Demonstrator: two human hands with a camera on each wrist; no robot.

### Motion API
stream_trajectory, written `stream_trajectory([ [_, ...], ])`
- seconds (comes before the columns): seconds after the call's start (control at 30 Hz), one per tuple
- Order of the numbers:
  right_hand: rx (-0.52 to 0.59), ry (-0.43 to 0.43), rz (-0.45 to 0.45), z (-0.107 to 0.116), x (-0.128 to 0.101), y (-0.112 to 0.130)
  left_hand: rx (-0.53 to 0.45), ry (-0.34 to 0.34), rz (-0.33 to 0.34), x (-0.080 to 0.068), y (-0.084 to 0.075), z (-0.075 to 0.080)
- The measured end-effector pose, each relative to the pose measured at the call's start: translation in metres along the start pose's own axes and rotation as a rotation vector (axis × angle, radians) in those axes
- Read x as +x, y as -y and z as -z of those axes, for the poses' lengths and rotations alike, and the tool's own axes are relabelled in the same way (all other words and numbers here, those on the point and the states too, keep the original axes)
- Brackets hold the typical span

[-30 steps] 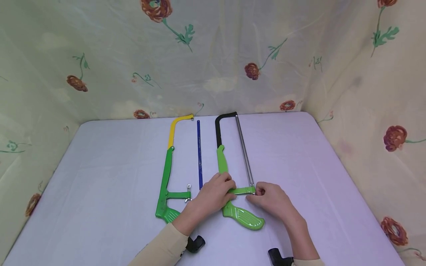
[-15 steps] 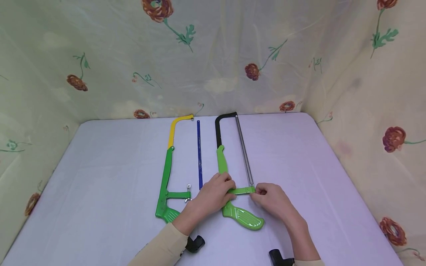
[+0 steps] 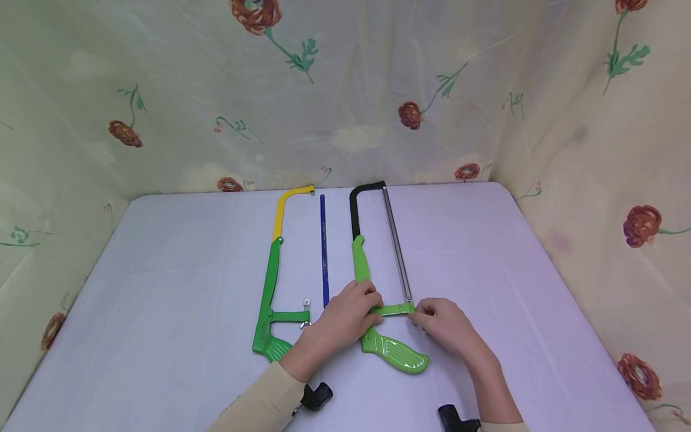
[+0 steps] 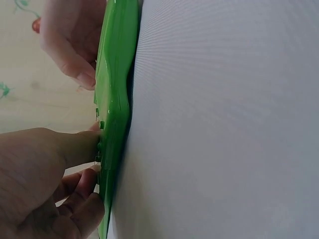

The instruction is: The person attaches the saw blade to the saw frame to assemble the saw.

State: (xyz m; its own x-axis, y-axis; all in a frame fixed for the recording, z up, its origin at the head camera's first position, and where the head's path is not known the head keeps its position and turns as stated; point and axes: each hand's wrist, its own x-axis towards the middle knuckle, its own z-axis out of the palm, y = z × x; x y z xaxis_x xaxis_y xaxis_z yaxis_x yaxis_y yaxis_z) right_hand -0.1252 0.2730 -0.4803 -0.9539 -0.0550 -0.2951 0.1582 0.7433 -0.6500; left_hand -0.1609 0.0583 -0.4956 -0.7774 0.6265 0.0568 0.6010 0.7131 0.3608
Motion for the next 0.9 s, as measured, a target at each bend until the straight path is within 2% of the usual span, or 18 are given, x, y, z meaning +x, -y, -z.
stream_trajectory([
  [0.33, 0.067, 0.017, -0.027, 0.001, 0.001, -0.003, -0.004, 0.002, 0.001, 0.001, 0.0, -0.001],
  [0.6, 0.147, 0.054, 0.009, 0.001, 0.001, -0.008, -0.007, 0.0, 0.001, 0.0, 0.0, 0.001],
  [0.9, 0.189, 0.08, 0.009, 0.002, 0.002, -0.01, -0.005, -0.004, -0.003, -0.001, 0.0, 0.001],
])
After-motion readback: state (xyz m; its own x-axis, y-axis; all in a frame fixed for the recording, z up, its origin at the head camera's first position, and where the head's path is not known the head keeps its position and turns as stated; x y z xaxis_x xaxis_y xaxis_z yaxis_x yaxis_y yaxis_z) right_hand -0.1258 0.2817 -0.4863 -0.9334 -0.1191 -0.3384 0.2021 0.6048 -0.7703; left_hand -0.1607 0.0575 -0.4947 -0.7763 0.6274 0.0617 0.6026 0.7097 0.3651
